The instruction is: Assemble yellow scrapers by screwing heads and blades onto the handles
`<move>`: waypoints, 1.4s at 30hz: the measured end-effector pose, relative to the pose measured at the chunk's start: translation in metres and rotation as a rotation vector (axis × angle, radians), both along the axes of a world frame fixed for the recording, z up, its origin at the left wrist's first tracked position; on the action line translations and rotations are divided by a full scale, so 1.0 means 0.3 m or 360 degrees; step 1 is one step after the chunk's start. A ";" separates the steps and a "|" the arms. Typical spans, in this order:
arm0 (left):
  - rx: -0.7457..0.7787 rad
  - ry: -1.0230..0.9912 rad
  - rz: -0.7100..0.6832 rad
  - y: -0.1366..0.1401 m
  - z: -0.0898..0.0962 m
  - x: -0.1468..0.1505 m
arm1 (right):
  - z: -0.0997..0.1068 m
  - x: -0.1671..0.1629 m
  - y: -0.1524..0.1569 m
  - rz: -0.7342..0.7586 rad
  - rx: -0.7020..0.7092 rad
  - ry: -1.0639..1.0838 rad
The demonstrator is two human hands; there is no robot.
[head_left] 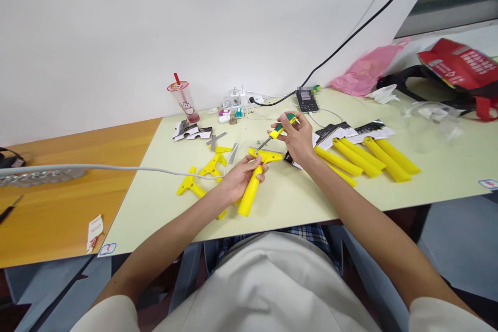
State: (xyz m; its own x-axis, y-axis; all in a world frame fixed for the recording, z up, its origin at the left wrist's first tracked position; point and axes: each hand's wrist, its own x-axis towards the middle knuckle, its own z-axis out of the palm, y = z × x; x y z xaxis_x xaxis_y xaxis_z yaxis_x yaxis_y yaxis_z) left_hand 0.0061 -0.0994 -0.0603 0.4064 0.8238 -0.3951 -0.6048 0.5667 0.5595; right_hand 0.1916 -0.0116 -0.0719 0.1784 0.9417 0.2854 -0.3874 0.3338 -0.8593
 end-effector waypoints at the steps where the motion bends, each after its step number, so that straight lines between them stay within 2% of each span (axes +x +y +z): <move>1: 0.0001 0.0001 0.0001 -0.001 0.002 0.000 | 0.001 0.000 -0.002 0.0002 -0.0008 -0.0007; 42: 0.0144 0.0061 -0.0011 -0.006 -0.012 -0.011 | 0.023 0.006 -0.017 -0.0014 0.0009 -0.0063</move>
State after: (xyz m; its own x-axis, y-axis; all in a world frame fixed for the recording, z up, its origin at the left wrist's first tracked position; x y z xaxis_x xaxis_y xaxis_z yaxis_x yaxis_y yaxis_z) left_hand 0.0028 -0.1012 -0.0640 0.3982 0.8542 -0.3343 -0.5784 0.5167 0.6312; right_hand 0.1934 -0.0167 -0.0650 0.1754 0.9384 0.2977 -0.3504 0.3421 -0.8719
